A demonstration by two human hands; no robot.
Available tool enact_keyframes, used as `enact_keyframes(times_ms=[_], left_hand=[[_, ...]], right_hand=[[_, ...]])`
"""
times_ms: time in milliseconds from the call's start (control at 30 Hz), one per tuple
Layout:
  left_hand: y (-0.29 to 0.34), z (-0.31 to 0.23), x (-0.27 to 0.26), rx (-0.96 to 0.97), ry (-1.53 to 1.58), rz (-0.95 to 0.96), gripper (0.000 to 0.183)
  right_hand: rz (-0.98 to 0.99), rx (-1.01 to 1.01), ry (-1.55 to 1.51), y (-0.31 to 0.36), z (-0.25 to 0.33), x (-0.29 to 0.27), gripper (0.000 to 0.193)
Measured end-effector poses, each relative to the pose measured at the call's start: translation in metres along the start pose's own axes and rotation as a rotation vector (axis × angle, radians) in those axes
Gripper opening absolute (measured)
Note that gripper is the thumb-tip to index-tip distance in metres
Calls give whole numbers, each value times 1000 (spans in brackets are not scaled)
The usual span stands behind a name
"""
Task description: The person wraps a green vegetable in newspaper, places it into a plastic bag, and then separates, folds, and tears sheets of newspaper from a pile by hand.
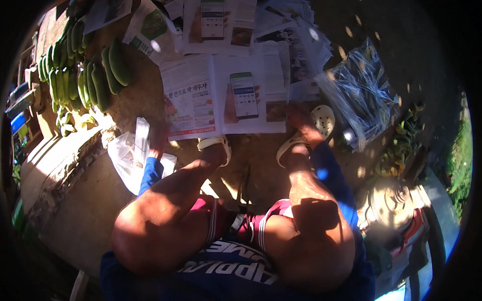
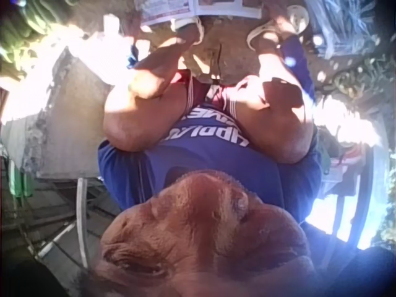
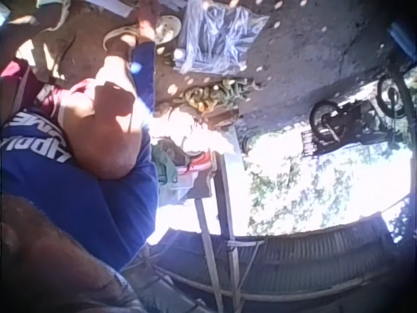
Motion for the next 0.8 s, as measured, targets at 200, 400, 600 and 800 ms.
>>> enact_keyframes(times_ms=[200, 400, 600, 800], left_hand=[[-19, -80, 30, 458, -162, 11, 20], [-31, -105, 119, 949, -527, 286, 22], [-24, -69, 139, 1011, -683, 448, 24], [-20, -59, 137, 1003, -711, 384, 27]], right_hand=[[237, 137, -74, 28, 52, 16, 51], [318, -36, -138, 22, 53, 21, 46], [-36, -13, -110, 10, 41, -21, 33], [-210, -387, 291, 45, 116, -63, 40]])
Point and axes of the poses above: each hand's wrist, its own y-axis away from the middle knuckle, its own x-axis out of the palm, z = x × y, the point moved 1 cm from there along -y, towards the middle knuckle, and after that the axes turned 15 degrees about -x, right-handed, at the moved point
